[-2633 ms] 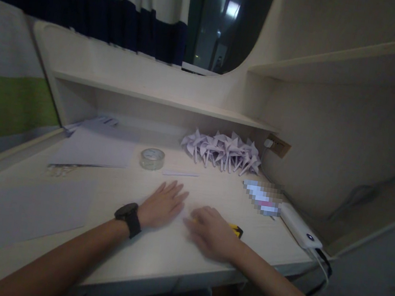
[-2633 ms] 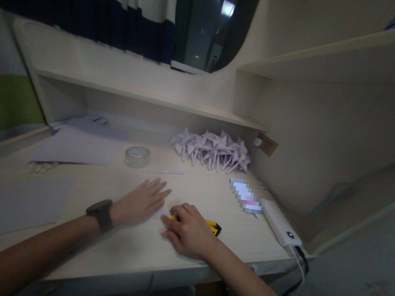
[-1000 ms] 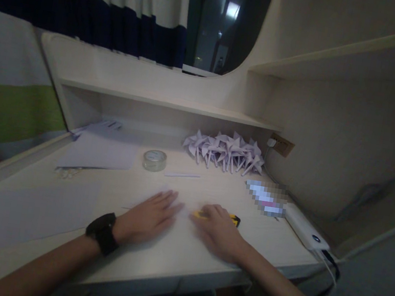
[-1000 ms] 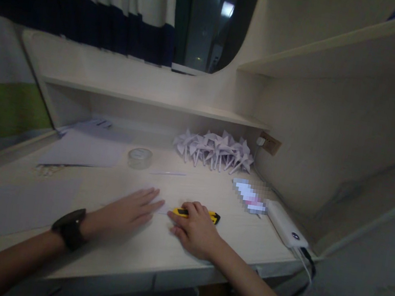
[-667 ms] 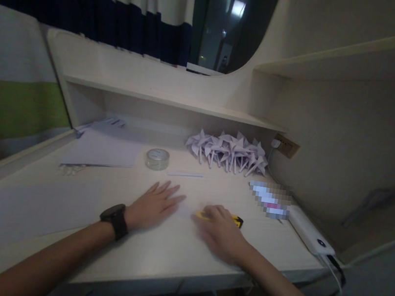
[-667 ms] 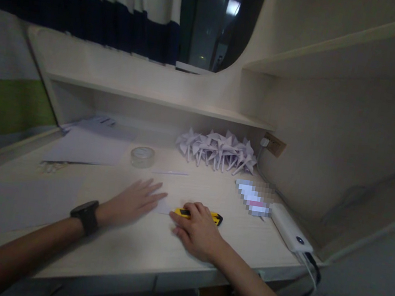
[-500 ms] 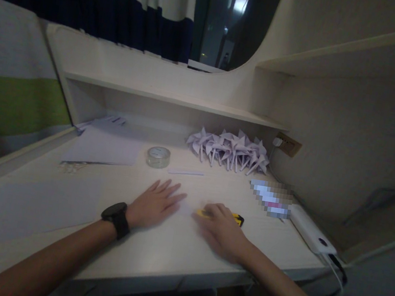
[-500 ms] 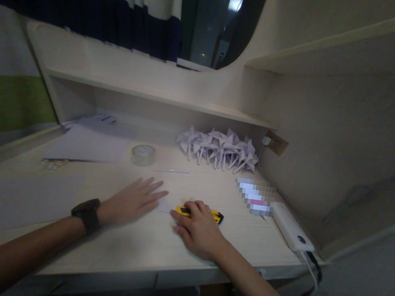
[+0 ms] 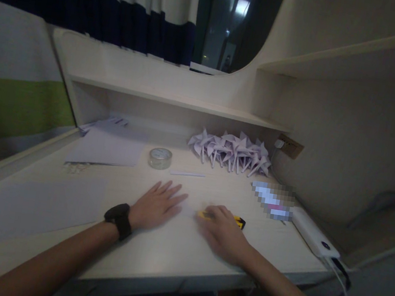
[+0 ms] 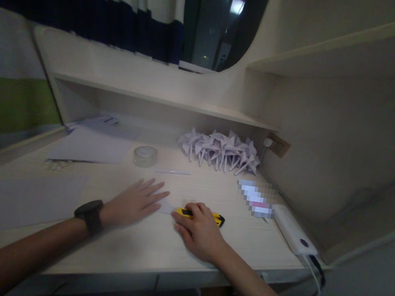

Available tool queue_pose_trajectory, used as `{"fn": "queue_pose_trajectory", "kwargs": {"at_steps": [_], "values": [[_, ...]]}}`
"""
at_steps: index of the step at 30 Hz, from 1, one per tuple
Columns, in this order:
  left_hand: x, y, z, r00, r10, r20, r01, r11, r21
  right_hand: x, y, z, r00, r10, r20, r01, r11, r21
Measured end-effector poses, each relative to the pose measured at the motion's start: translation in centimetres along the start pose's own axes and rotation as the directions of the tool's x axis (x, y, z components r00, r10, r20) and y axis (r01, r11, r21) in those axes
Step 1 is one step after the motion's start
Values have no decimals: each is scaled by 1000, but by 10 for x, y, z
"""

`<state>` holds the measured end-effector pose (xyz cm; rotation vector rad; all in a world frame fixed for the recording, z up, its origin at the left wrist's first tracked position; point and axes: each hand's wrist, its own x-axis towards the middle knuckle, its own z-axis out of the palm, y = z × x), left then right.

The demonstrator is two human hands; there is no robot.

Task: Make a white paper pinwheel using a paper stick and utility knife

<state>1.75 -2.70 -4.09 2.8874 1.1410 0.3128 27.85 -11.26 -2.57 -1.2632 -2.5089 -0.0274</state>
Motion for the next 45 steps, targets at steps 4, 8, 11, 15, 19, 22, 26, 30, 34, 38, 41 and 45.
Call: {"fn": "queue_pose_trajectory", "kwargs": {"at_steps": [4, 8, 11, 15, 19, 22, 26, 30, 34, 38, 41, 45], "values": [[0, -2, 2, 1000, 6, -4, -5, 1000, 10, -1, -1, -2, 1000, -20, -7, 20, 1000, 22], [0, -3, 3, 1000, 9, -8, -9, 1000, 9, -1, 5, 4, 997, 14, -70, -7, 995, 99], [0, -4, 3, 1000, 13, -4, -13, 1000, 2, 2, 12, 14, 988, 77, -131, -57, 987, 149], [0, -4, 4, 1000, 13, 0, -13, 1000, 11, 5, 19, 20, 982, 68, -175, -38, 985, 169], [1, -5, 4, 1000, 22, 3, -22, 1000, 16, 7, 21, 20, 977, 35, -208, 3, 983, 183], [2, -6, 5, 1000, 29, 3, -29, 999, 16, 7, 23, 21, 979, 21, -204, 17, 982, 187], [2, -6, 5, 1000, 29, 7, -29, 999, 13, 7, 24, 21, 979, 12, -203, 28, 981, 194], [2, -5, 4, 999, 30, 15, -30, 999, 28, 6, 23, 19, 978, 0, -209, 41, 980, 193], [1, -4, 3, 1000, 23, 11, -24, 999, 28, 7, 23, 18, 973, -7, -231, 55, 978, 203], [2, -5, 4, 1000, 24, 13, -24, 999, 30, 10, 28, 19, 977, -27, -214, 70, 978, 194], [2, -5, 5, 1000, 22, 14, -22, 999, 32, 10, 29, 21, 976, -23, -215, 63, 982, 180], [2, -5, 6, 1000, 31, -2, -31, 999, 20, 7, 27, 19, 980, -4, -200, 42, 982, 186]]}}
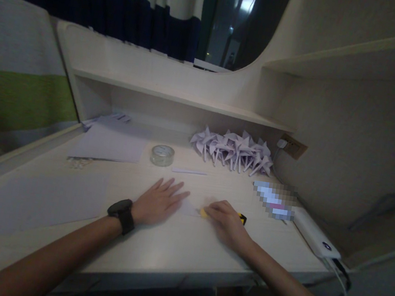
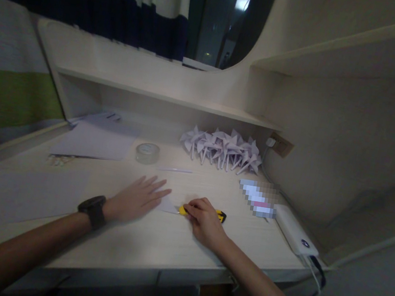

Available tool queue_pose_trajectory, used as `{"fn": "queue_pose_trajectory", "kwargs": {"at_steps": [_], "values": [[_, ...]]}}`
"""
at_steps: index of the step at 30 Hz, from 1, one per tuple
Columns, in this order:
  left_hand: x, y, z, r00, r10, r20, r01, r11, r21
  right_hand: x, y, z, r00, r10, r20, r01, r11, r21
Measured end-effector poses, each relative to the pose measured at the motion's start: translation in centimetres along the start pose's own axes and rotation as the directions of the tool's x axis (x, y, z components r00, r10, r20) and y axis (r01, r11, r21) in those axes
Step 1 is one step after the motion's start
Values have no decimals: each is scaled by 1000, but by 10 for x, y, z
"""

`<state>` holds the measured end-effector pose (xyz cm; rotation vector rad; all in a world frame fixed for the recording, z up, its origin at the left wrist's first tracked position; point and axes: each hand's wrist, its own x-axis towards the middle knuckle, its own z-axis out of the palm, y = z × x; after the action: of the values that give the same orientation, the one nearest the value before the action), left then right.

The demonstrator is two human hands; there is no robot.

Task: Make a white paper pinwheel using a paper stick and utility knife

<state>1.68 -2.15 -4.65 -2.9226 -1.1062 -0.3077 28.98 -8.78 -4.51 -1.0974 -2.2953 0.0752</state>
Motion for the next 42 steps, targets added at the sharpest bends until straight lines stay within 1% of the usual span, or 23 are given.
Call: {"fn": "queue_pose_trajectory", "kwargs": {"at_steps": [7, 13, 16, 22, 28, 36, 38, 42], "values": [[-1, -1, 1, 1000, -1, -5, 1, 999, -38, -2, -3, -3, 1000, -22, -11, 22, 1000, 10], [0, -2, 2, 1000, 0, -10, -1, 999, -39, 1, 8, 4, 998, -60, -31, 61, 998, 24], [0, -2, 2, 1000, 4, -2, -4, 999, -39, 1, 13, 7, 998, -51, -47, 52, 998, 32], [0, -2, 1, 1000, 6, 14, -5, 999, -41, 1, 14, 3, 998, -59, -1, 59, 997, 40], [-1, -1, 0, 1000, -1, 8, 1, 999, -41, 3, 15, 3, 998, -69, 7, 68, 996, 58], [-1, 0, -1, 1000, -10, -8, 10, 997, -71, -12, 11, -13, 995, -96, 41, 92, 992, 88], [-2, -1, -2, 1000, -22, -3, 22, 997, -79, -12, 6, -17, 996, -85, 34, 81, 993, 87], [-5, -4, -7, 998, -55, 7, 55, 995, -80, -11, 1, -24, 996, -58, 63, 53, 995, 86]]}}
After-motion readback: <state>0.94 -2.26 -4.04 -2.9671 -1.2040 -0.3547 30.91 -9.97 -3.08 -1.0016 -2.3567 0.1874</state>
